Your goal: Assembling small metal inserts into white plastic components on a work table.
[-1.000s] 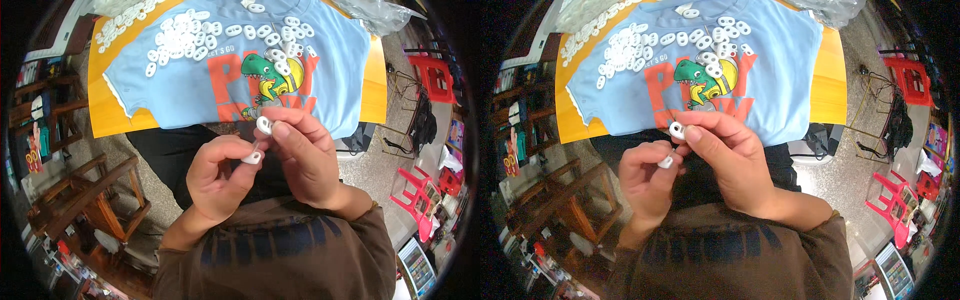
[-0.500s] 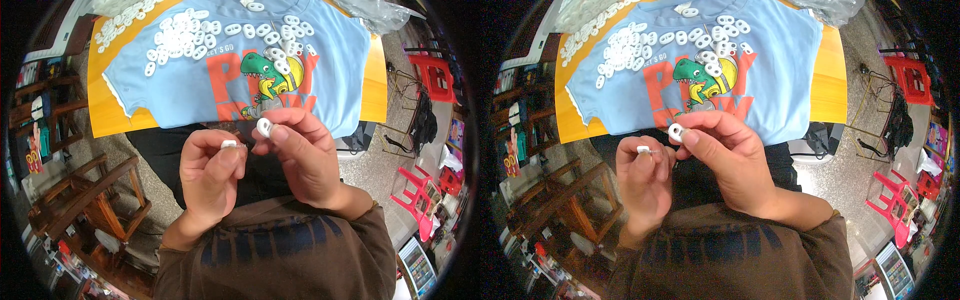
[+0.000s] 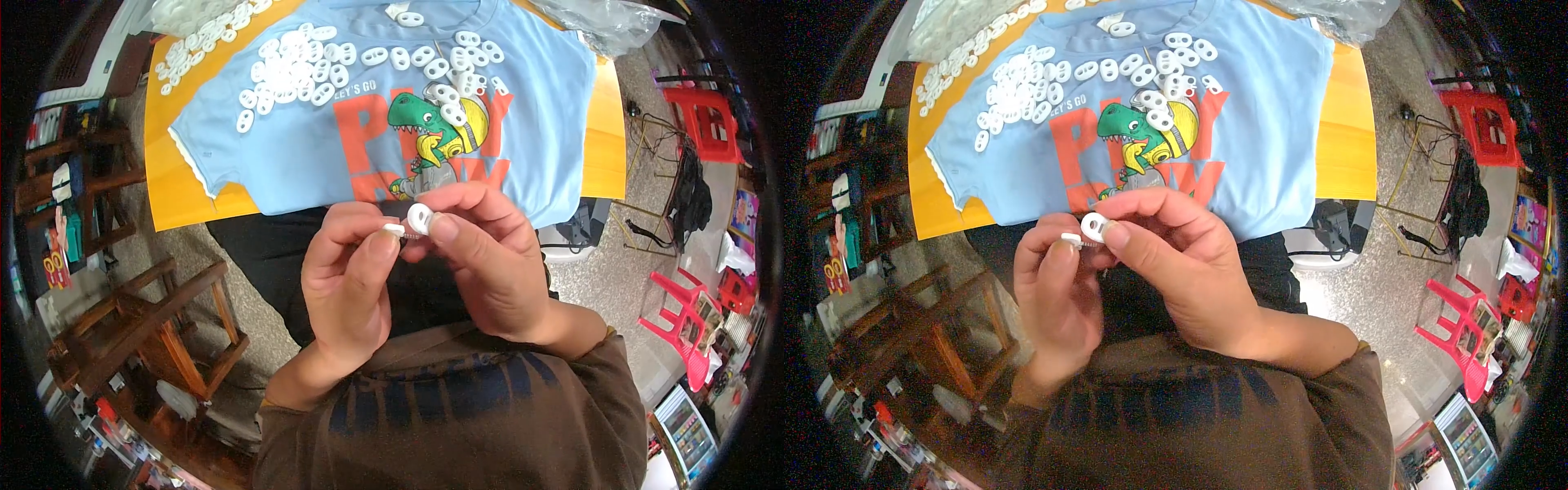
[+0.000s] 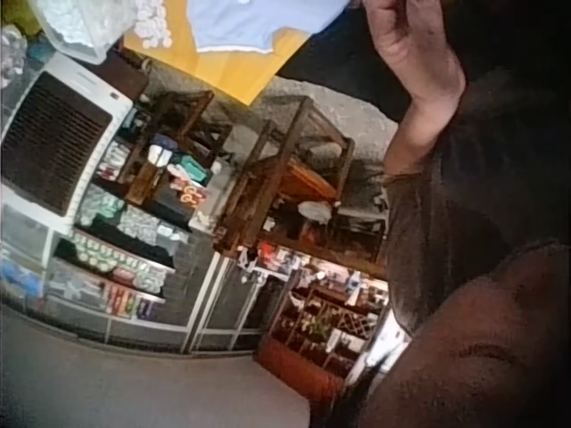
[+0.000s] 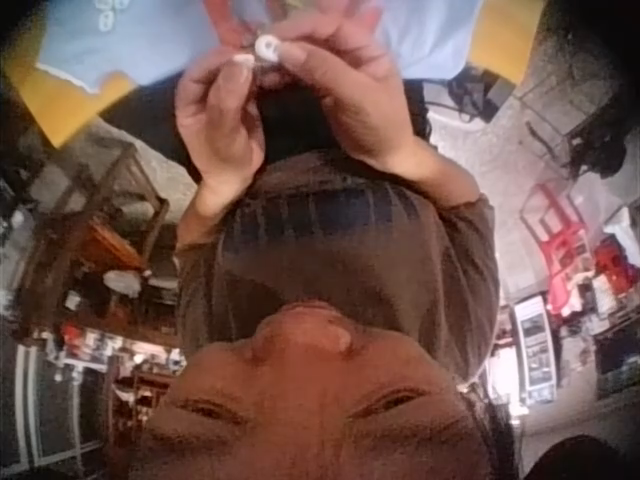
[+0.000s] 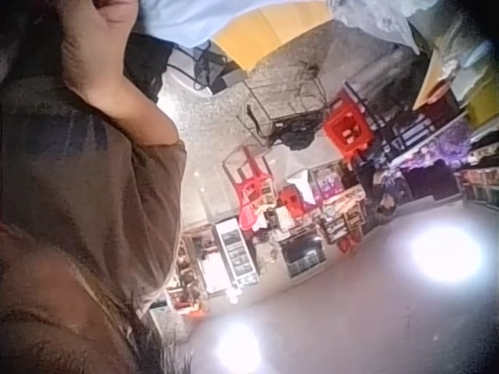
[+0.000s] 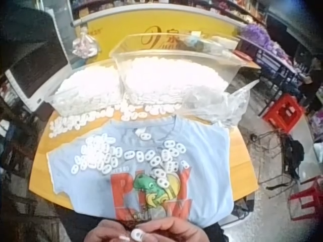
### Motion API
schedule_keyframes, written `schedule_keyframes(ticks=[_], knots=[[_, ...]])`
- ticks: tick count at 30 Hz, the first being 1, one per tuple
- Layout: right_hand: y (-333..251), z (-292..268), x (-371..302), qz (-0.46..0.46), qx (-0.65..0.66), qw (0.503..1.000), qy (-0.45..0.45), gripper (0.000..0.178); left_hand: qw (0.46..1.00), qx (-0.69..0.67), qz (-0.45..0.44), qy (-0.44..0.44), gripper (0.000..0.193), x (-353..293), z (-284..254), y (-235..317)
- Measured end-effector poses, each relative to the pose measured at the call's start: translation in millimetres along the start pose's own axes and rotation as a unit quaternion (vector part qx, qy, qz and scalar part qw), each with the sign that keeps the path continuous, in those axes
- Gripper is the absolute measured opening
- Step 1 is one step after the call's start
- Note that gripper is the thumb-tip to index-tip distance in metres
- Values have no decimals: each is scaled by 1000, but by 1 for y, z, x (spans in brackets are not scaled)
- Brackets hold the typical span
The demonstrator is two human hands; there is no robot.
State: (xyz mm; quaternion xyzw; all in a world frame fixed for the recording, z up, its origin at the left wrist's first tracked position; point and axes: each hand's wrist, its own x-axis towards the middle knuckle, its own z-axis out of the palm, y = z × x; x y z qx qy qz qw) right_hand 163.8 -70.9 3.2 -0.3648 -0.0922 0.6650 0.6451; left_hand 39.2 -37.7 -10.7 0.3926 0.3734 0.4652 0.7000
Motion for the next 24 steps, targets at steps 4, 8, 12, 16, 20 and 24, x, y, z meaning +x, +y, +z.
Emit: schedule_keyframes(ticks=[4,8,12,16,20,24], knots=[[0,0,0,-3,10,1000,-4,17,1000,-4,16,-14,11,0,1,0],[0,-1,1,-6,0,1000,-9,16,1000,-10,7,-9,15,-1,0,0],[0,-2,1,-4,-1,1000,-6,16,999,-35,1,17,12,-1,4,2],[1,-1,1,-5,1,1000,-9,16,1000,12,10,16,14,1,6,7],[1,-3,2,-2,-15,1000,-2,16,995,89,14,-49,15,4,-2,9],[-2,-2,2,-1,-20,1000,-10,16,998,61,1,-23,15,-3,-8,10]])
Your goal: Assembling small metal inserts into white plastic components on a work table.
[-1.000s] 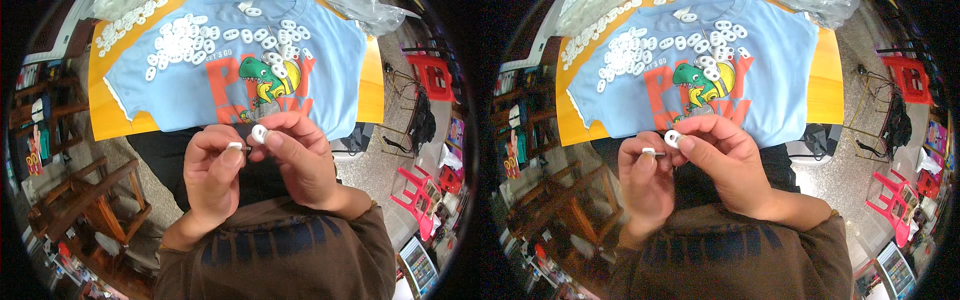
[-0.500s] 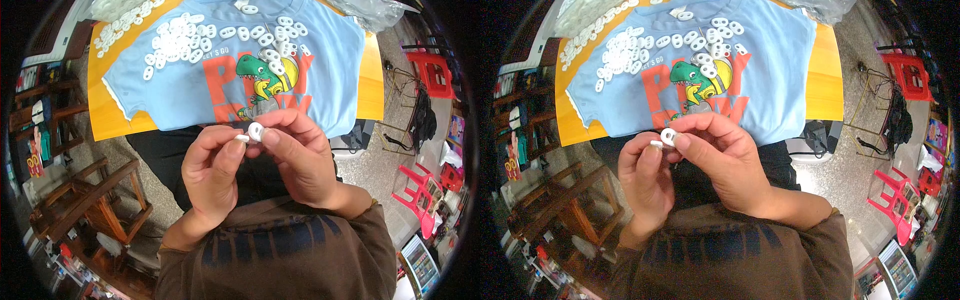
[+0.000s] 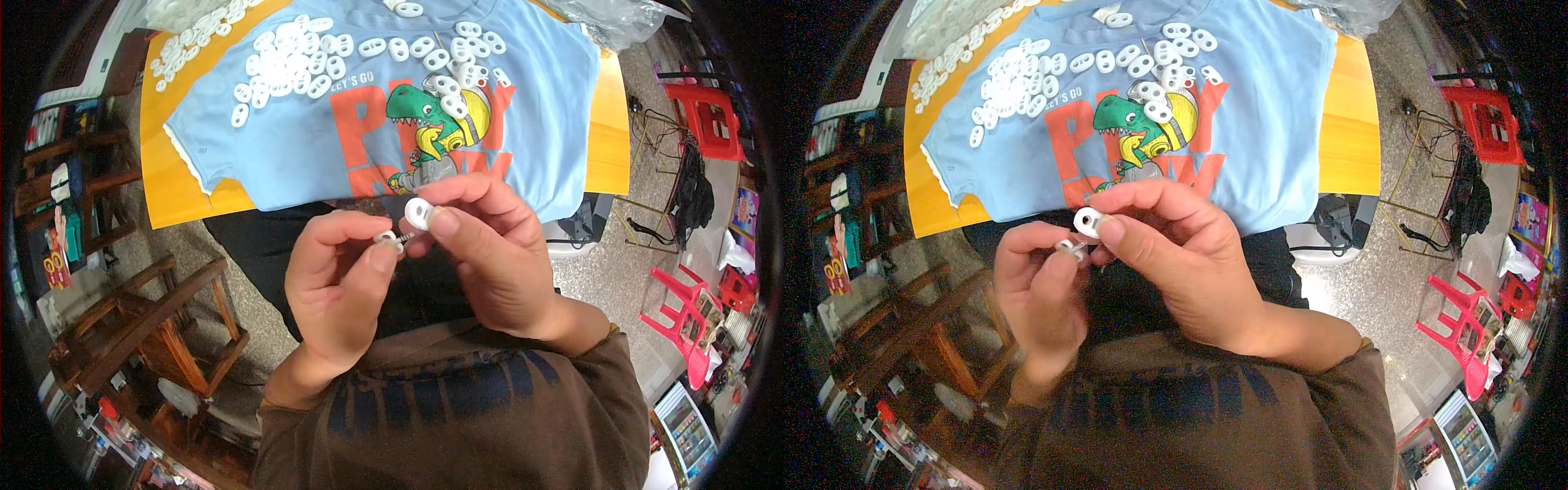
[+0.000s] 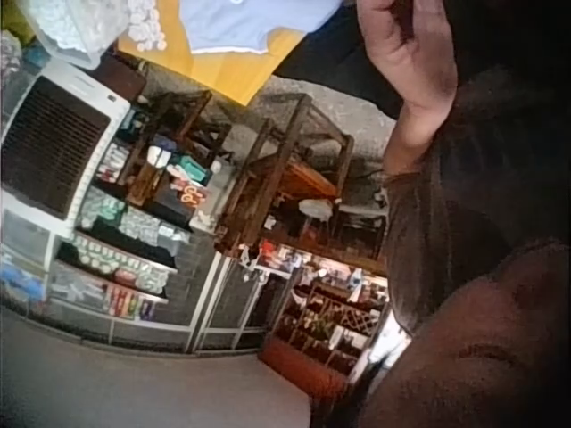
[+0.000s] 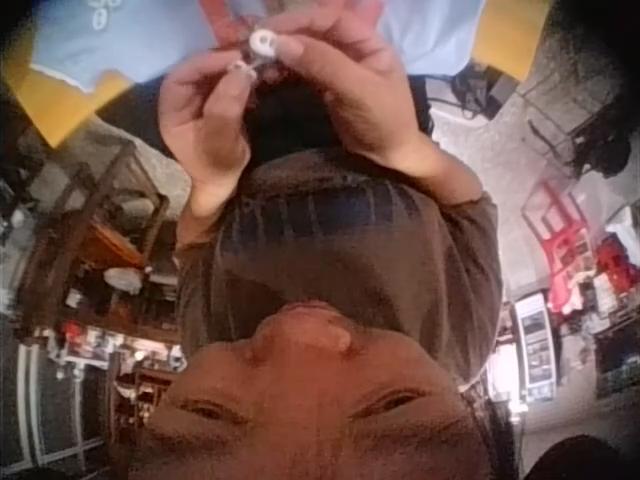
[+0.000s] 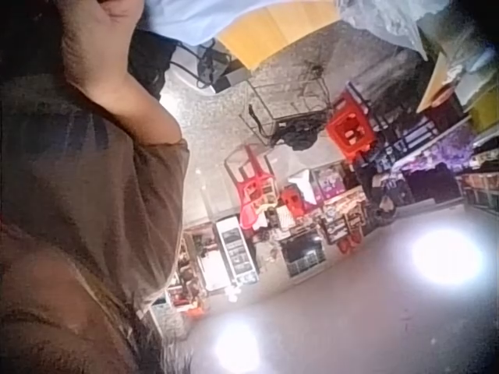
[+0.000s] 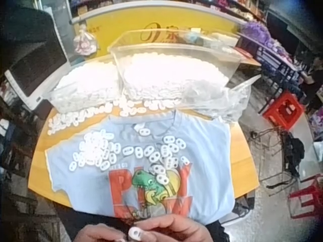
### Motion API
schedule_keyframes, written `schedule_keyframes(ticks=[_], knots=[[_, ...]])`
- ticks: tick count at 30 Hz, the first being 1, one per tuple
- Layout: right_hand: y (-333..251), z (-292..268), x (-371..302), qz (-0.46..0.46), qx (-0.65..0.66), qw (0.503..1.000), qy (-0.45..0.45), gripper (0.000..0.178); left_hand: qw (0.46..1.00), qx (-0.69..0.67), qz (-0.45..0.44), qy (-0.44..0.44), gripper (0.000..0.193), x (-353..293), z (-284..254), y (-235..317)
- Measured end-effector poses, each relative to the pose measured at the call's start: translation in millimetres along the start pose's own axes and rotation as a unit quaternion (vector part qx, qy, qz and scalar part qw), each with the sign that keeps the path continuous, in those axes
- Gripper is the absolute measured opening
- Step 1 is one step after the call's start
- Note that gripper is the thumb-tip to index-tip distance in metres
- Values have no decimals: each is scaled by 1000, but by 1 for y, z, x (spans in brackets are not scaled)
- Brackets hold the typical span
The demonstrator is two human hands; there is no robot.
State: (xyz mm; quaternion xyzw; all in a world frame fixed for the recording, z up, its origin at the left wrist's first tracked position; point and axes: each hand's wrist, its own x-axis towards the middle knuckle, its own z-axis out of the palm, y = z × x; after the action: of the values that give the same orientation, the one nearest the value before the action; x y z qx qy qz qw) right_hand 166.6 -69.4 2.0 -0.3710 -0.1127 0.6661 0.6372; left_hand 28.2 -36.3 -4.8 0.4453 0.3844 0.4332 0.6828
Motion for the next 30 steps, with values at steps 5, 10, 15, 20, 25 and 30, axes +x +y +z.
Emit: schedule_keyframes(ticks=[5,10,15,20,25,30], knots=[[0,4,-2,-9,-33,999,33,17,999,34,3,25,16,-2,8,13],[1,0,-2,-30,-23,999,-27,16,999,38,2,39,17,-2,9,13],[1,0,-4,-94,-86,991,-33,18,999,43,30,6,16,-1,8,9],[-3,-6,-1,-244,-309,917,-57,18,998,46,42,-9,16,-2,8,6],[-4,-6,1,-294,-369,878,-79,18,999,49,20,-2,17,-5,8,7],[-5,-5,1,-291,-367,880,-77,16,1000,-2,-23,6,19,-7,11,9]])
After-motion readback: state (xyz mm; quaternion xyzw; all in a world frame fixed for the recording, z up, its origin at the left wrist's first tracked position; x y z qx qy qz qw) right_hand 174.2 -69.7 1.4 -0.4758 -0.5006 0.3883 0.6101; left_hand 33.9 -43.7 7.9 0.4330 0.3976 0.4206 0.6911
